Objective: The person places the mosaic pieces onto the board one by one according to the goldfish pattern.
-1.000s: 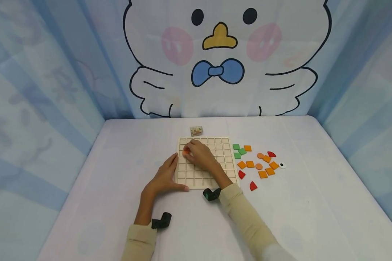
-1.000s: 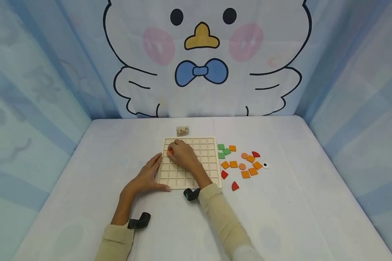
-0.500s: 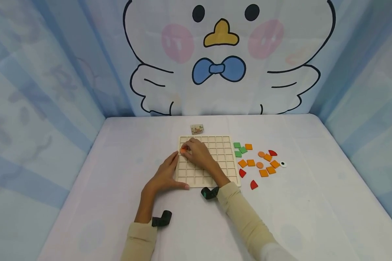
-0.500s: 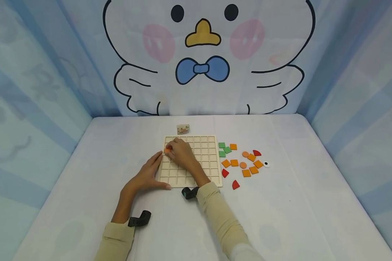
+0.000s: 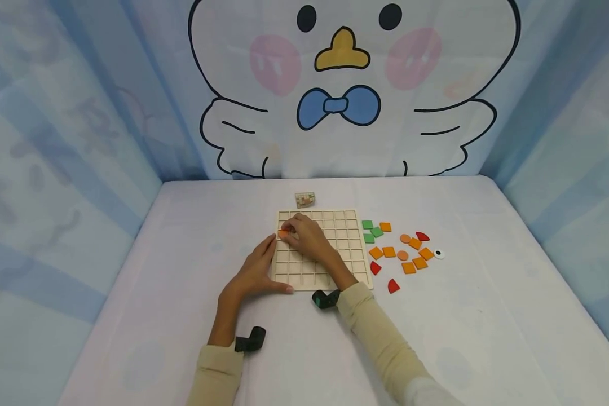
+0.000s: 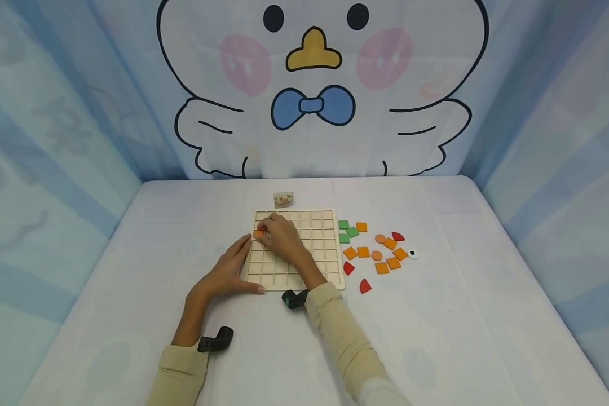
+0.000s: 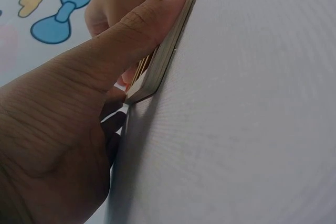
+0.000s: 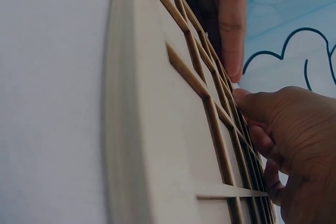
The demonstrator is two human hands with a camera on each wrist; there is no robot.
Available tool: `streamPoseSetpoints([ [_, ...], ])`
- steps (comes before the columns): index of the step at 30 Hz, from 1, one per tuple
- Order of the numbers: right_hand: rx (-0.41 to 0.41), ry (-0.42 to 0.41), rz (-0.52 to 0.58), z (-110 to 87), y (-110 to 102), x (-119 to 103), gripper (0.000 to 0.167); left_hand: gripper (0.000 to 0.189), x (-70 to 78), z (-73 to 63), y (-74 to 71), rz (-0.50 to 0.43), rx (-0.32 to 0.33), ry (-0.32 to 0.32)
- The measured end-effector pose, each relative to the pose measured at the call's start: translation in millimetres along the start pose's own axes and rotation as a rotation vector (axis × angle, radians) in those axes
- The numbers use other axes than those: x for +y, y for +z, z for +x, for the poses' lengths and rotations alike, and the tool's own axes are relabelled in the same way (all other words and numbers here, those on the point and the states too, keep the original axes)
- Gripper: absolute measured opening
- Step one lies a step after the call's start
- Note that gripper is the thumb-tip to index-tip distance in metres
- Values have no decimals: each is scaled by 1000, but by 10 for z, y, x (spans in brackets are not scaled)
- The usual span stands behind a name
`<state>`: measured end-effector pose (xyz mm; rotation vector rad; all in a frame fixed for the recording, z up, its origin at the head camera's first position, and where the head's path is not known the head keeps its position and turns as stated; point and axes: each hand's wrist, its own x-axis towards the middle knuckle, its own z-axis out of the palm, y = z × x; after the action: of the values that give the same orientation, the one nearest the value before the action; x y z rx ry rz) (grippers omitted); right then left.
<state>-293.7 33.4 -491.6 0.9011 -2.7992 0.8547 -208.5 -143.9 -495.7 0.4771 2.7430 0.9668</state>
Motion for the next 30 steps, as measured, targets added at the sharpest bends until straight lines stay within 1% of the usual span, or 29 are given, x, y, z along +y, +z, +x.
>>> streamPoseSetpoints([
  [4,1,-2,-5,18,8,-5,28,131,6,-5,-18,0,11,-5],
  [11,-23,29,-34,8,31,8,31,131,55,-36,-28,-7,-12,-41],
  [16,-19,31,-31,-5,19,-2,30,132,70,-33,-16,-11,-8,-44],
  [23,-9,28,-35,-31,37,-22,28,133,30,-37,15,2,-9,-35],
  [30,0,22,-46,-30,32,-12,28,132,22,-20,18,21,6,-13],
])
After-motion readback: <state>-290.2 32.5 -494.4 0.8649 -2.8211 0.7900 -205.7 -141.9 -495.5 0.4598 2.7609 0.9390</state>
